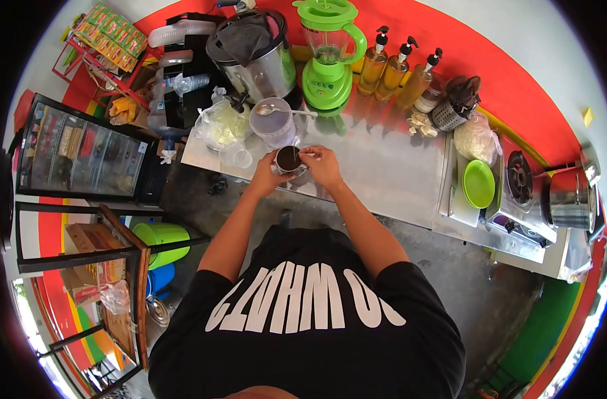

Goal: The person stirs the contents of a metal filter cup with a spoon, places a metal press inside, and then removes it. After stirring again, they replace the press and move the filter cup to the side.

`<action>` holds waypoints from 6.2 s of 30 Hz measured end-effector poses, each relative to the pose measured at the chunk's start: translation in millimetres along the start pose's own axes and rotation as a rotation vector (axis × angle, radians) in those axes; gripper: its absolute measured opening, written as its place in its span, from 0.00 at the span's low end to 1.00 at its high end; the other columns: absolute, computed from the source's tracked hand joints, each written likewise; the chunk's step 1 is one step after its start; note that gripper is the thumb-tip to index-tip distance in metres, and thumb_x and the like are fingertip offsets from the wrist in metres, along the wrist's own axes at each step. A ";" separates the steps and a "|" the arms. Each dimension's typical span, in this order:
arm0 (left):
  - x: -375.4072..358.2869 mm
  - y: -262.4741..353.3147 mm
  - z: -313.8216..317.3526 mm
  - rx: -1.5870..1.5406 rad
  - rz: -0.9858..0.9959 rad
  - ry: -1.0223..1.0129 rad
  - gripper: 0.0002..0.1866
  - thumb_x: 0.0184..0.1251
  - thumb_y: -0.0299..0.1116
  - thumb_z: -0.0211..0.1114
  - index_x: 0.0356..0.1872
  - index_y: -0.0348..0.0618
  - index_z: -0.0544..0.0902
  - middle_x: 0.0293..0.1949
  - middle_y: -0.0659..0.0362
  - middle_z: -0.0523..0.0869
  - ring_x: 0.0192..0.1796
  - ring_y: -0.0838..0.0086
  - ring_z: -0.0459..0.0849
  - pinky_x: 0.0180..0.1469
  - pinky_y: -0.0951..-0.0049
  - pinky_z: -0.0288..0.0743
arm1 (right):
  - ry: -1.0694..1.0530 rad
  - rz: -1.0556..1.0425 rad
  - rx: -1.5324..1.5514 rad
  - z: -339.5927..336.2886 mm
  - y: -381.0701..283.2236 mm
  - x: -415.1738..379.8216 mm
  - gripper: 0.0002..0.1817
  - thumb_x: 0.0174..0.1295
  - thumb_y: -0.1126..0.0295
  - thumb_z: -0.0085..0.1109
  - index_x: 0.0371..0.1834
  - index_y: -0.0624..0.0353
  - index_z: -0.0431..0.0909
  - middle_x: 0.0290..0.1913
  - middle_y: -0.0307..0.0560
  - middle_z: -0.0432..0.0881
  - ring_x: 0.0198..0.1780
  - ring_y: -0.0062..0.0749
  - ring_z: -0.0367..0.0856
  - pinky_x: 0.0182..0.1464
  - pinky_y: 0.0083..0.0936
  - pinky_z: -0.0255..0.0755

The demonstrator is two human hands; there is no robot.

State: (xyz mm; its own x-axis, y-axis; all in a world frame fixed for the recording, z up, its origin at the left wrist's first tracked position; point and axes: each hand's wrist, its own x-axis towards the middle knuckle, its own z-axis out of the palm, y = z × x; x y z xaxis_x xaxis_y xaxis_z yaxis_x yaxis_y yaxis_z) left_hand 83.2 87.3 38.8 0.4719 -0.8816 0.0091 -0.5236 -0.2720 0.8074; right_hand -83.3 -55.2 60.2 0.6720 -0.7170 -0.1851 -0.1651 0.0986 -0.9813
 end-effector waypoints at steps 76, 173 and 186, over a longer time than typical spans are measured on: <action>26.1 -22.1 -15.9 -0.483 0.157 -0.268 0.49 0.44 0.34 0.90 0.73 0.36 0.76 0.65 0.46 0.85 0.70 0.52 0.83 0.75 0.56 0.73 | 0.206 -0.053 -0.591 -35.9 -118.8 -79.7 0.12 0.74 0.74 0.61 0.52 0.69 0.89 0.35 0.54 0.92 0.30 0.29 0.85 0.39 0.31 0.79; 36.0 -20.2 -9.8 -0.137 0.312 -0.212 0.53 0.40 0.41 0.92 0.71 0.39 0.76 0.64 0.45 0.83 0.66 0.45 0.80 0.70 0.50 0.72 | 0.113 -0.594 -0.843 24.4 -85.1 -74.0 0.08 0.68 0.74 0.69 0.47 0.64 0.89 0.41 0.51 0.89 0.45 0.49 0.85 0.48 0.42 0.82; 39.4 -7.4 -21.1 -0.157 0.407 -0.221 0.45 0.42 0.32 0.91 0.66 0.32 0.81 0.61 0.43 0.86 0.63 0.51 0.87 0.69 0.57 0.78 | 0.053 -0.646 -0.858 41.1 -62.5 -60.0 0.08 0.67 0.73 0.70 0.47 0.63 0.89 0.40 0.49 0.89 0.46 0.48 0.85 0.52 0.41 0.81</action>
State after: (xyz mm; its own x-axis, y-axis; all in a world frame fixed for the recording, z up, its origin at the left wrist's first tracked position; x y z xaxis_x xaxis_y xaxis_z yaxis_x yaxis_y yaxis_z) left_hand 120.7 62.7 45.6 0.0799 -0.9697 0.2310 -0.5127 0.1588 0.8437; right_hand -83.7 10.1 130.5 0.7845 -0.4911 0.3786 -0.2552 -0.8122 -0.5246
